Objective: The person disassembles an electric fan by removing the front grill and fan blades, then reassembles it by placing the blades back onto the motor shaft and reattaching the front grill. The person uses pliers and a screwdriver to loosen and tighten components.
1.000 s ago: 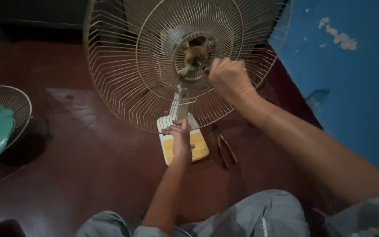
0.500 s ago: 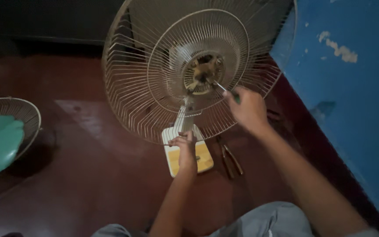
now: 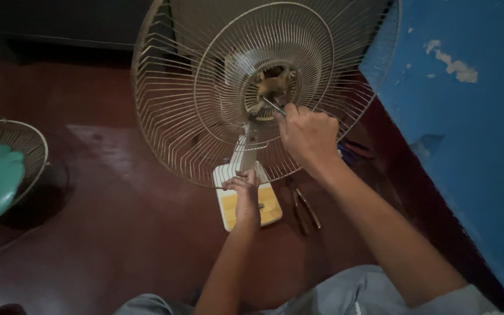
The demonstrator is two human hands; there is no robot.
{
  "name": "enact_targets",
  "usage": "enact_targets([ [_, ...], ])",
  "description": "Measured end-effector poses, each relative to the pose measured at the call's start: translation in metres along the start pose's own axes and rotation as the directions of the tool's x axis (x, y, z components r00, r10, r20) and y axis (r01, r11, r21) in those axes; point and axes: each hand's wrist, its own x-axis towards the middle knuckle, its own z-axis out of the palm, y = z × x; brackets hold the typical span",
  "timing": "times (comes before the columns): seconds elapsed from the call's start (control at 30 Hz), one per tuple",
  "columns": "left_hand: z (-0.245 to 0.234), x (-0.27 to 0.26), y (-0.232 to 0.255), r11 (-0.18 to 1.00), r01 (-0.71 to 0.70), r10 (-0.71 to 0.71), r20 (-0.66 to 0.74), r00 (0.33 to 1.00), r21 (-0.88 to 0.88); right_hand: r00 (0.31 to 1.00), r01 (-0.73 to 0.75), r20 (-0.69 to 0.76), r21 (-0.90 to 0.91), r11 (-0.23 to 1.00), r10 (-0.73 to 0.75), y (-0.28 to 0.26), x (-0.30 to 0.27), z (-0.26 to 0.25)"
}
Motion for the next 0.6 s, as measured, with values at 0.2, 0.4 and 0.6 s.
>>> enact_targets([
  [0.2,0.001,0.001,-0.003,0.999,0.045,-0.044,-0.021,0.999,0.019,0.997,0.075,0.035,-0.037,0.997,-0.073,0.001,-0.004,0.011],
  [0.4,0.0,0.001,0.01,0.986,0.069,-0.071,-0.007,0.997,-0.153,0.982,0.163,0.144,-0.283,0.945,-0.126,-0.009,0.01,0.012],
  [0.6,0.002,0.003,0.01,0.987,0.089,-0.091,-0.008,0.996,-0.134,0.958,-0.079,0.278,0.043,0.996,0.064,-0.005,0.013,-0.003],
])
